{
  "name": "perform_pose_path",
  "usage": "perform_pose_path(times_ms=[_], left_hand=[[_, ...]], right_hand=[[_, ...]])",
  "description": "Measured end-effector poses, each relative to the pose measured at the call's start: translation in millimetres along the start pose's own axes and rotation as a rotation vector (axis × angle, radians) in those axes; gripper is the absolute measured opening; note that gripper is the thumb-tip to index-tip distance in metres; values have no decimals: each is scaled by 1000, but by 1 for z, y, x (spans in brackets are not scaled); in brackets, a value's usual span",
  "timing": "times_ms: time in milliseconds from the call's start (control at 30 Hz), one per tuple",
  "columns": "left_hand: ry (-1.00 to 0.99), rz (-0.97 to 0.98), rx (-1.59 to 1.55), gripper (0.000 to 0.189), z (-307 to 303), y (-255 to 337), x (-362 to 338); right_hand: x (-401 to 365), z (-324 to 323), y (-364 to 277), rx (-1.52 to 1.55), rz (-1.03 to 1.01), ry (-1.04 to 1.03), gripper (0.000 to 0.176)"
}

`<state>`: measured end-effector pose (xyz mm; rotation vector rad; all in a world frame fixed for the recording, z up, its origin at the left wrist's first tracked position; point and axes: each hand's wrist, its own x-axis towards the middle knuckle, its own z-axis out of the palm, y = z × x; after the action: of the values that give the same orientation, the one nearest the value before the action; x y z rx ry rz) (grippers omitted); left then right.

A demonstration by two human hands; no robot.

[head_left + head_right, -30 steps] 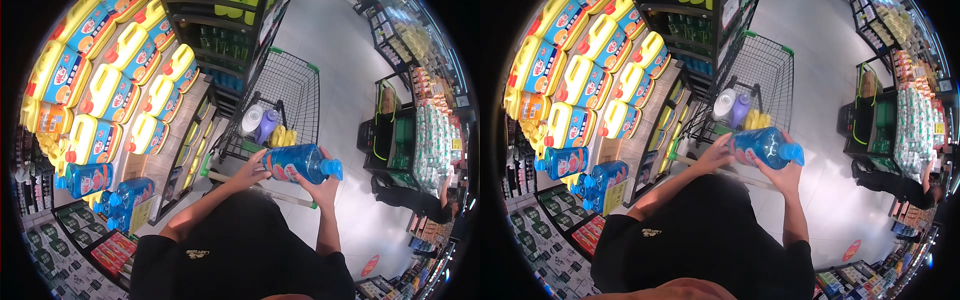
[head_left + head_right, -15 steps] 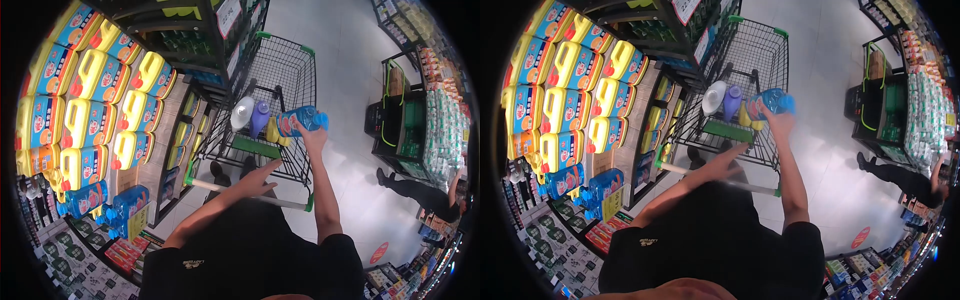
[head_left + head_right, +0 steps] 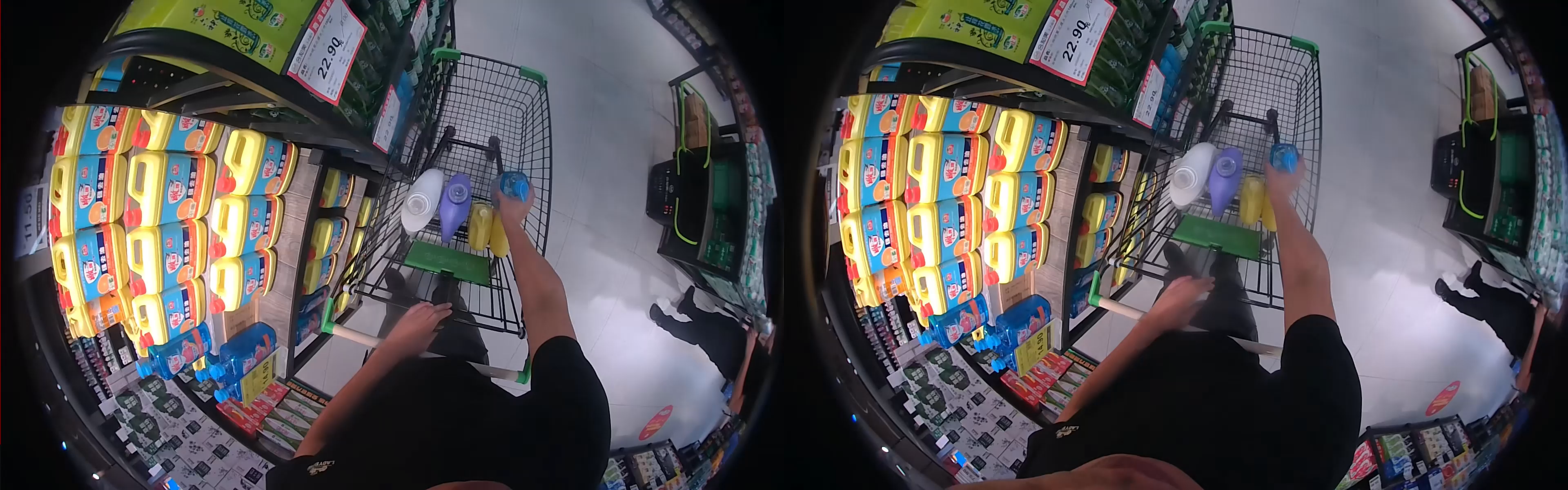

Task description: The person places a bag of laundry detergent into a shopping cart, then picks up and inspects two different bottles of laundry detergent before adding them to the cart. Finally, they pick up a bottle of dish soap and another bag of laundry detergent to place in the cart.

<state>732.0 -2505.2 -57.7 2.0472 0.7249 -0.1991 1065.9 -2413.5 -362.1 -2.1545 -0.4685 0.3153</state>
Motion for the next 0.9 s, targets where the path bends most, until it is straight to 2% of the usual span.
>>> perform_pose_path(times_ms=[133, 267, 367, 500, 633, 700, 767, 900], left_hand=[[-21, -30, -52, 40, 5, -5, 4], [-16, -37, -60, 44, 11, -11, 2], [-8, -11, -64, 44, 10, -14, 4], [13, 10, -60, 43, 9, -12, 4], [140, 142, -11, 45, 16, -21, 1], [193, 201, -21, 45, 20, -23, 0], [164, 217, -43, 50, 16, -22, -1], [90, 183, -42, 55, 10, -22, -3]], right_hand=[[-8, 12, 15, -55, 72, 9, 107], [-10, 19, 33, -67, 40, -42, 107], [-11, 20, 22, -173, 139, -65, 103], [-31, 15, 34, -402, 40, -33, 98], [-32, -20, 6, -294, 305, -323, 94], [-41, -16, 30, -350, 207, -278, 88], [-41, 3, 83, -494, 102, -322, 83], [-39, -19, 58, -452, 231, -525, 79]])
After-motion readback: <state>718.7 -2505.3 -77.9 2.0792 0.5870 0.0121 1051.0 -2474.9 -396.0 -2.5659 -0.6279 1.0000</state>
